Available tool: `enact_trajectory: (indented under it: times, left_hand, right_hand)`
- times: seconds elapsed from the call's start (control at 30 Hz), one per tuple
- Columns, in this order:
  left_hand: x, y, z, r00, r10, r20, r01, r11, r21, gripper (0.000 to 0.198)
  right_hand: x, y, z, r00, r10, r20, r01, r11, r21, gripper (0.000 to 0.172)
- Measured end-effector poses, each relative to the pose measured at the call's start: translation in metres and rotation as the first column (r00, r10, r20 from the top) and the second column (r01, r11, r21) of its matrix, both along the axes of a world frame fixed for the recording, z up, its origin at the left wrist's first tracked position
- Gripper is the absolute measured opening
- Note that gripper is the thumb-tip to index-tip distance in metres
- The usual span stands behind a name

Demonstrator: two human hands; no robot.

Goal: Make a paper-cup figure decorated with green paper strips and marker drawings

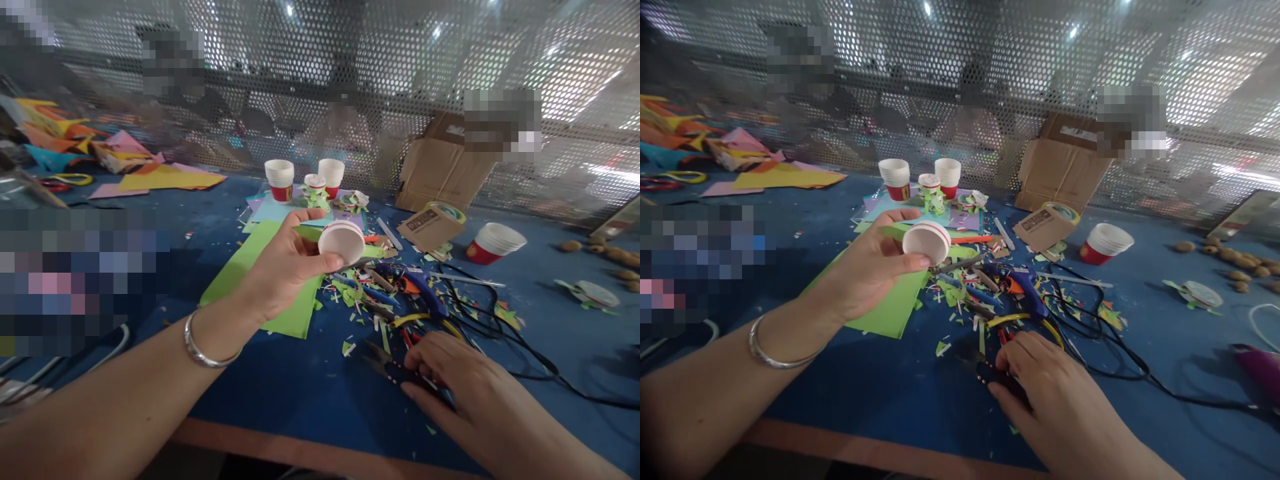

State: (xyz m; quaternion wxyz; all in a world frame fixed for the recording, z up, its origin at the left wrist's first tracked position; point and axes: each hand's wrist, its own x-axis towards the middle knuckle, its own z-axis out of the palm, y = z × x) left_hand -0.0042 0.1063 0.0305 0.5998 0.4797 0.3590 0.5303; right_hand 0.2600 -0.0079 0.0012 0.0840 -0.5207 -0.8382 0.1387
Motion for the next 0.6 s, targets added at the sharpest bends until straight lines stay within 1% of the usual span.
enact_trajectory:
  times: [0.07, 0.17, 0.2, 0.3, 0.37, 0.43, 0.5, 0.6]
  left_hand:
    - [0.000, 0.002, 0.000, 0.999, -0.042, 0.016, 0.042, 0.999, -0.010, 0.061]
    - [-0.001, 0.004, -0.001, 0.995, -0.104, 0.002, 0.104, 0.995, -0.010, 0.031]
    - [-0.001, 0.004, -0.001, 0.994, -0.108, 0.005, 0.109, 0.994, -0.019, 0.024]
    - [-0.001, 0.005, -0.001, 0.993, -0.099, 0.067, 0.104, 0.993, -0.064, 0.020]
    - [-0.001, 0.004, 0.000, 0.987, -0.116, 0.109, 0.125, 0.989, -0.080, 0.019]
    - [-0.001, 0.004, 0.000, 0.982, -0.144, 0.122, 0.155, 0.984, -0.084, 0.017]
    - [-0.001, 0.003, 0.000, 0.980, -0.166, 0.114, 0.177, 0.980, -0.095, 0.016]
    - [-0.002, 0.002, -0.001, 0.978, -0.191, 0.084, 0.200, 0.973, -0.116, 0.015]
  right_hand:
    - [-0.003, -0.001, 0.002, 1.000, -0.010, 0.000, 0.010, 1.000, -0.022, 0.004]
    - [-0.009, -0.002, 0.003, 1.000, 0.004, -0.005, -0.004, 0.998, -0.062, 0.010]
    - [-0.011, -0.002, 0.002, 1.000, 0.025, -0.017, -0.026, 0.998, -0.065, 0.012]
    - [-0.013, -0.005, 0.001, 0.992, 0.085, -0.088, -0.089, 0.995, -0.043, 0.019]
    - [-0.010, -0.004, 0.004, 0.986, 0.067, -0.151, -0.081, 0.993, -0.087, 0.019]
    - [-0.006, -0.001, 0.011, 0.974, 0.005, -0.225, -0.029, 0.994, -0.102, 0.015]
    - [-0.001, 0.006, 0.021, 0.963, -0.030, -0.268, 0.011, 0.997, -0.072, 0.013]
    - [0.003, 0.022, 0.034, 0.934, -0.108, -0.342, 0.122, 0.992, 0.018, 0.019]
